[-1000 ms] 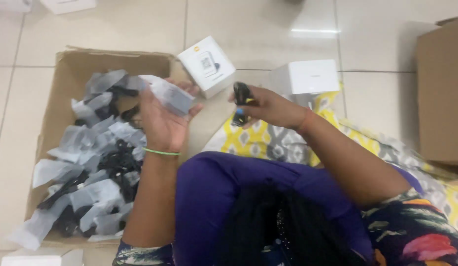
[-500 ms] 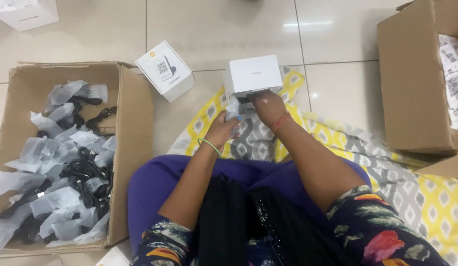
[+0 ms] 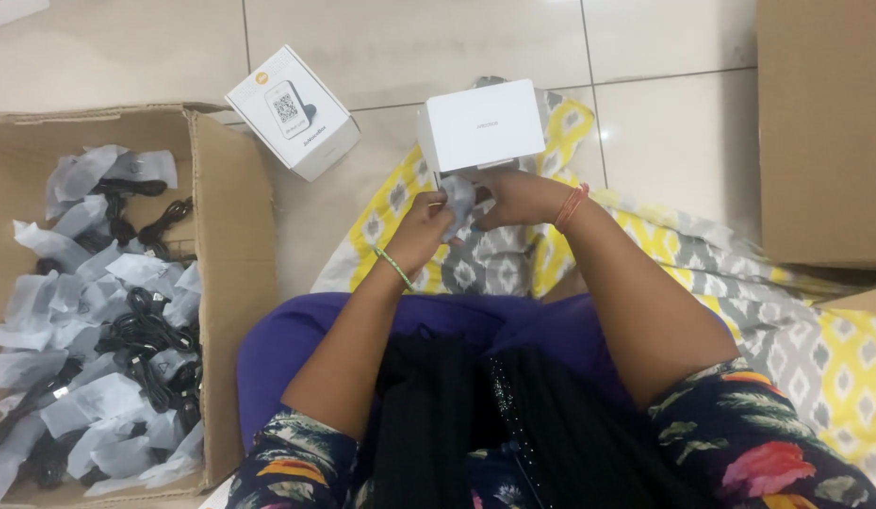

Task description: The person packs small electronic components and cables into small white boxes and then organizes the boxes within a larger container.

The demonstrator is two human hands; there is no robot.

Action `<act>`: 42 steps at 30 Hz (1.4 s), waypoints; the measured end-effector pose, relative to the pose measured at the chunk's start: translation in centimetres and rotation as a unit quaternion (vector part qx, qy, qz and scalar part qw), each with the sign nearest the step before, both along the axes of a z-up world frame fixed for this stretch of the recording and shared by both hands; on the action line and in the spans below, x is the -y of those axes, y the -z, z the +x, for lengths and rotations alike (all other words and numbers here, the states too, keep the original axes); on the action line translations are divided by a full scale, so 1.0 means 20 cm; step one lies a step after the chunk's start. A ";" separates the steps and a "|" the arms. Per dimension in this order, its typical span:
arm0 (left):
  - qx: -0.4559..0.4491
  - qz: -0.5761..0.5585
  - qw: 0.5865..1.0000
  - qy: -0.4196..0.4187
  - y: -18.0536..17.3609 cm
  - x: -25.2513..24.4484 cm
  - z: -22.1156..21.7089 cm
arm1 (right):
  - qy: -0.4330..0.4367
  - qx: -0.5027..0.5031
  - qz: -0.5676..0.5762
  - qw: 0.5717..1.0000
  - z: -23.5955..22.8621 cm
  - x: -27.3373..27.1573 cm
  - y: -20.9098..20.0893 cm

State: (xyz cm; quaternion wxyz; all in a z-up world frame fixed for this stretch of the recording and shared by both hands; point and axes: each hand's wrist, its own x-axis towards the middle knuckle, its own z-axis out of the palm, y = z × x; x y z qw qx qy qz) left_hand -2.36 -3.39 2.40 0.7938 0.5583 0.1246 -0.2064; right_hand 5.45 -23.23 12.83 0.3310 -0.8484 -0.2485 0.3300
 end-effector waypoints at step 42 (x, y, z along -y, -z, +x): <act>0.224 0.407 0.885 -0.041 0.00 0.01 0.07 | 0.044 0.455 -0.142 0.878 0.05 0.00 0.70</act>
